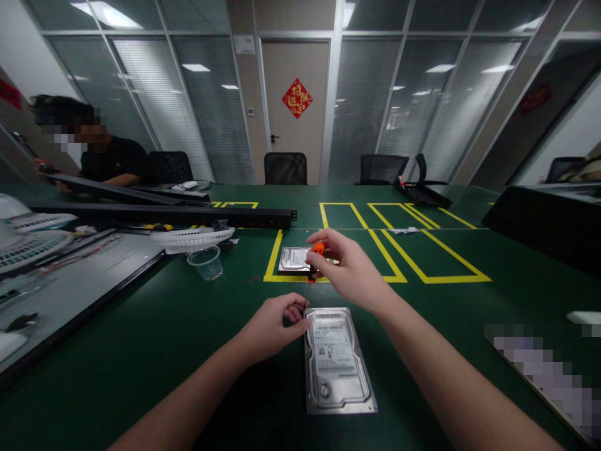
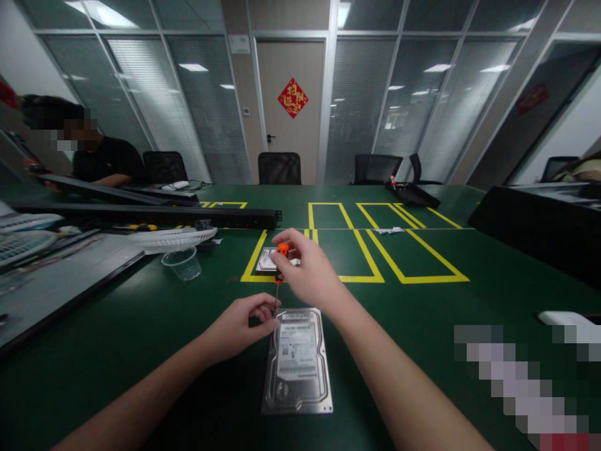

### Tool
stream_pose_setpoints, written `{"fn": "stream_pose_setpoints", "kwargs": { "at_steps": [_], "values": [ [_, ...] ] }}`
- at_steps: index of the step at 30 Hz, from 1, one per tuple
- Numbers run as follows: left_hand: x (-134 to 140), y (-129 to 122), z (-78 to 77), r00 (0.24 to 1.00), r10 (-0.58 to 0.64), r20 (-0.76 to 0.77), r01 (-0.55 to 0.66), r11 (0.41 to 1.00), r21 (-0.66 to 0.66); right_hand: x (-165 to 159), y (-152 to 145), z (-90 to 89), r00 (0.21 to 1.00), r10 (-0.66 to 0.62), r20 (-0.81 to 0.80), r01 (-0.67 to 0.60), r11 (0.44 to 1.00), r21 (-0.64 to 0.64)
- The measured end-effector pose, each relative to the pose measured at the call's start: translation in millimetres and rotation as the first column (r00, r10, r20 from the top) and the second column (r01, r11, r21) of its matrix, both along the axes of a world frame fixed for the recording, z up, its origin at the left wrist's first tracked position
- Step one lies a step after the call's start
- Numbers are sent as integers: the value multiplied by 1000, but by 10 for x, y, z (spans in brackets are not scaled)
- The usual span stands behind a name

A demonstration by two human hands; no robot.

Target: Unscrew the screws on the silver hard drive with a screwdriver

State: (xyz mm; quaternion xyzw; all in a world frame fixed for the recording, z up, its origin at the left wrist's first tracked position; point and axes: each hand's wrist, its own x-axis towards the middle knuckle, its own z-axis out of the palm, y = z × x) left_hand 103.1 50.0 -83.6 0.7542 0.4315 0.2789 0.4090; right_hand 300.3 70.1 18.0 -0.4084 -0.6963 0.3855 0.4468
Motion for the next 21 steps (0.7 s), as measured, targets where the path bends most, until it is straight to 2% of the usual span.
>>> {"fn": "stream_pose_setpoints", "kwargs": {
  "at_steps": [3, 10, 21],
  "values": [
    [9, -4, 20, 1000, 2, -1, -2, 1000, -5, -17, -14, -18, 999, 10, 33, -12, 999, 52],
    [5, -9, 18, 1000, 9, -6, -9, 1000, -1, -4, -45, 33, 996, 88, 33, -89, 996, 9],
    [6, -13, 14, 1000, 17, -6, -17, 1000, -7, 19, -36, 42, 994, 45, 101, -50, 997, 50]
  ]
}}
